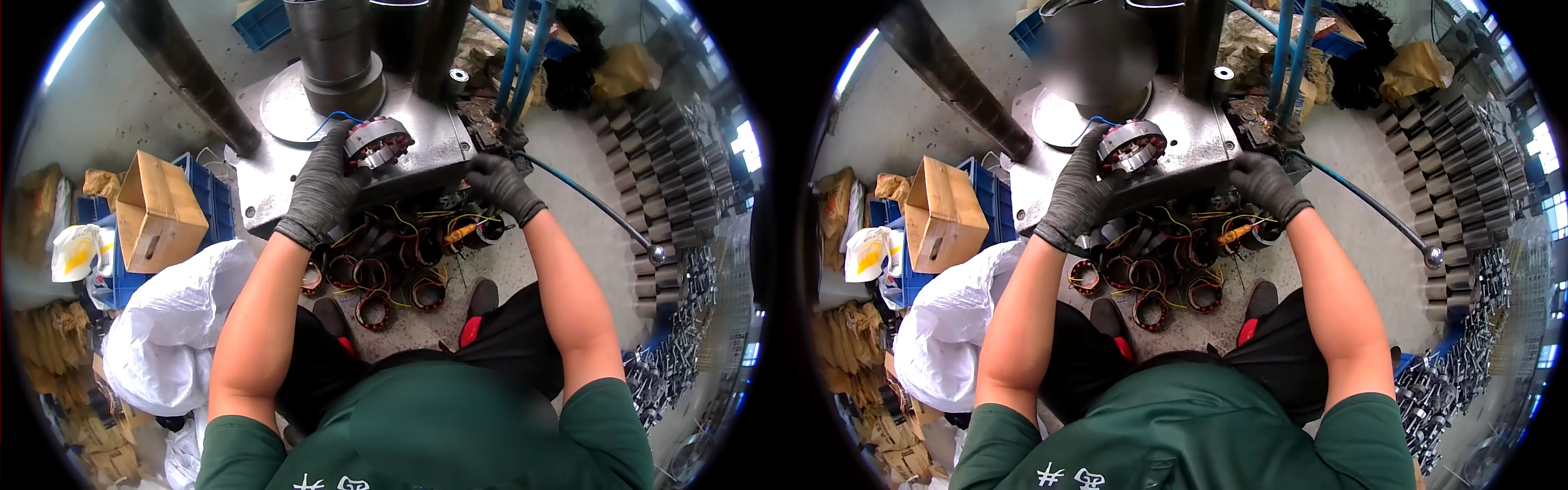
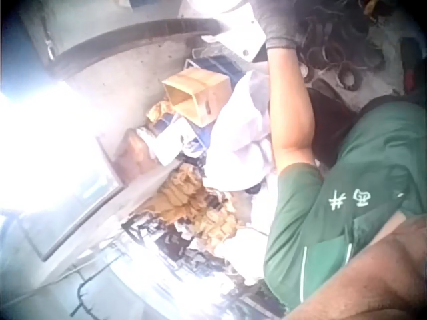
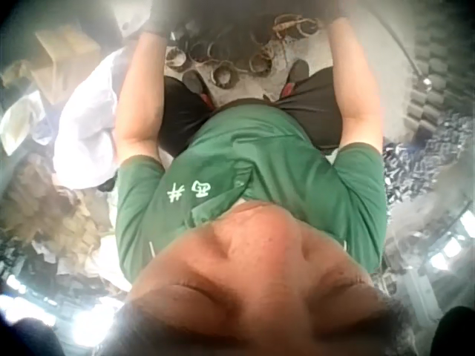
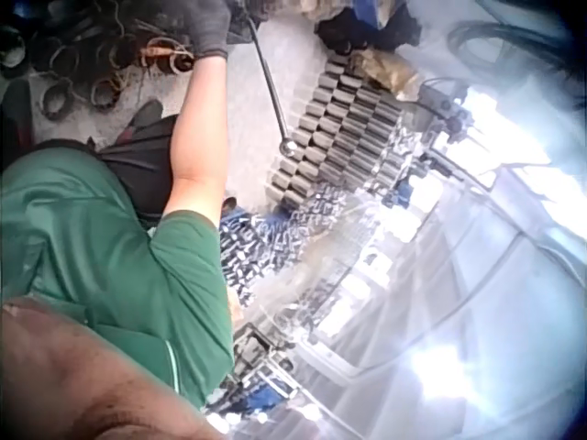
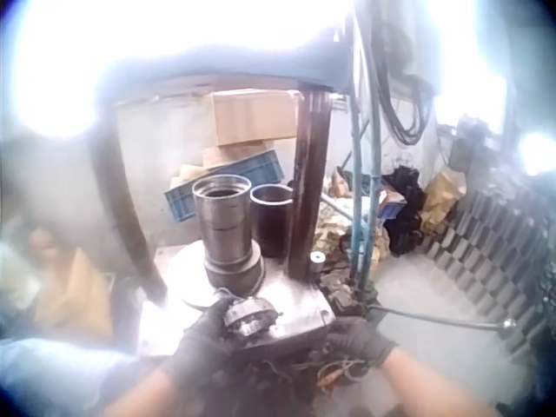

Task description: The person uses a press machine and a small tool to assemble a stator by inserting copper coils into a metal frame and then securing them.

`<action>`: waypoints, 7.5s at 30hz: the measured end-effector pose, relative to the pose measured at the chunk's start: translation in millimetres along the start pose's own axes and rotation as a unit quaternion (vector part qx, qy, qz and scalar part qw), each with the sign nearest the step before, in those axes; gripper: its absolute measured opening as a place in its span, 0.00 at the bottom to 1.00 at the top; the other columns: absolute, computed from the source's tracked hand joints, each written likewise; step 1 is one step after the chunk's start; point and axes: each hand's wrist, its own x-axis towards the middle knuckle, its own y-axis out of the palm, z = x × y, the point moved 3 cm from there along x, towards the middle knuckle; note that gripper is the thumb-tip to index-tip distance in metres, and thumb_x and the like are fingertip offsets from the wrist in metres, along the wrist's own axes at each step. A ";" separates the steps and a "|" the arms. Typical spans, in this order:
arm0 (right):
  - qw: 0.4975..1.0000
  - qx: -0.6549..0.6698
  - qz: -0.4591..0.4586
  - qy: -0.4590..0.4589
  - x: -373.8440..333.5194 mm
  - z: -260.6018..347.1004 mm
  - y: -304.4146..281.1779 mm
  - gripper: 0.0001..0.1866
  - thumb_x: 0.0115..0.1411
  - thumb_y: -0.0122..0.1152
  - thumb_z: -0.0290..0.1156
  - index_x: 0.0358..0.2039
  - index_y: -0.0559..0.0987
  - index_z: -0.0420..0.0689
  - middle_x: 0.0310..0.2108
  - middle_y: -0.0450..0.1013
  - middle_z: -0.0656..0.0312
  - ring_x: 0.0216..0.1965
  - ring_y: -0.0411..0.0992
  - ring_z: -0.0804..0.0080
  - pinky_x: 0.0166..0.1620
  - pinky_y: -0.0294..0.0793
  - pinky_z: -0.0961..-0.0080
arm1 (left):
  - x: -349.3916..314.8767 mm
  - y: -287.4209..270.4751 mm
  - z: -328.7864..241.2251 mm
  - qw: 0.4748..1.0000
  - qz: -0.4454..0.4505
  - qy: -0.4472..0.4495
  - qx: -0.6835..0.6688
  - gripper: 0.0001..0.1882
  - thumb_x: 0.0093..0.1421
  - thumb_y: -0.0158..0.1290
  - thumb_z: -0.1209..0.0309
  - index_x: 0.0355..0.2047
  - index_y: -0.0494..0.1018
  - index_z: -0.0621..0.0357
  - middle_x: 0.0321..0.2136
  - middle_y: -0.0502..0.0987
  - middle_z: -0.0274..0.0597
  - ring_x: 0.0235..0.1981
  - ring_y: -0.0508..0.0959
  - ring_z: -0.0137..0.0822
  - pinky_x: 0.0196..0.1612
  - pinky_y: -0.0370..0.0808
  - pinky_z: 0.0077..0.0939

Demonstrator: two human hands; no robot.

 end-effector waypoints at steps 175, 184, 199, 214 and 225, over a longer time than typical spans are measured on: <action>0.705 0.632 0.012 -0.323 6.3 224.9 16.6 0.20 0.68 0.50 0.47 0.37 0.75 0.39 0.26 0.73 0.56 0.28 0.72 0.64 0.37 0.76 0.64 | -9.5 -22.7 11.3 0.991 -0.031 -0.133 -0.009 0.56 0.43 0.76 0.53 0.69 0.61 0.54 0.54 0.80 0.57 0.55 0.82 0.49 0.60 0.78 0.41; 0.699 0.623 0.046 -0.347 3.9 237.1 17.5 0.19 0.68 0.52 0.43 0.41 0.77 0.37 0.26 0.73 0.56 0.27 0.72 0.65 0.37 0.74 0.66 | -15.4 -22.9 5.1 0.996 -0.028 -0.071 -0.040 0.50 0.49 0.71 0.55 0.69 0.62 0.55 0.48 0.82 0.60 0.51 0.82 0.56 0.57 0.78 0.44; 0.775 0.569 -0.005 -0.273 18.5 190.2 29.9 0.24 0.67 0.50 0.53 0.37 0.79 0.42 0.23 0.69 0.59 0.25 0.67 0.66 0.38 0.71 0.61 | -9.0 -24.3 2.1 0.992 -0.113 0.049 0.023 0.44 0.52 0.68 0.75 0.69 0.64 0.47 0.54 0.77 0.56 0.57 0.78 0.53 0.62 0.76 0.42; 0.746 0.641 0.116 -0.137 23.9 193.9 30.3 0.24 0.68 0.54 0.53 0.35 0.76 0.42 0.20 0.72 0.57 0.21 0.70 0.68 0.27 0.73 0.69 | -11.3 -11.8 1.3 0.999 -0.038 0.000 0.023 0.48 0.53 0.63 0.83 0.72 0.58 0.41 0.55 0.74 0.56 0.53 0.80 0.56 0.56 0.79 0.46; 0.756 0.559 -0.002 -0.341 22.3 197.5 44.3 0.23 0.69 0.53 0.49 0.39 0.77 0.39 0.23 0.73 0.58 0.24 0.72 0.66 0.37 0.77 0.63 | 5.6 -16.0 21.1 0.994 0.008 -0.048 -0.094 0.61 0.49 0.76 0.65 0.76 0.48 0.44 0.56 0.79 0.51 0.59 0.79 0.42 0.63 0.77 0.38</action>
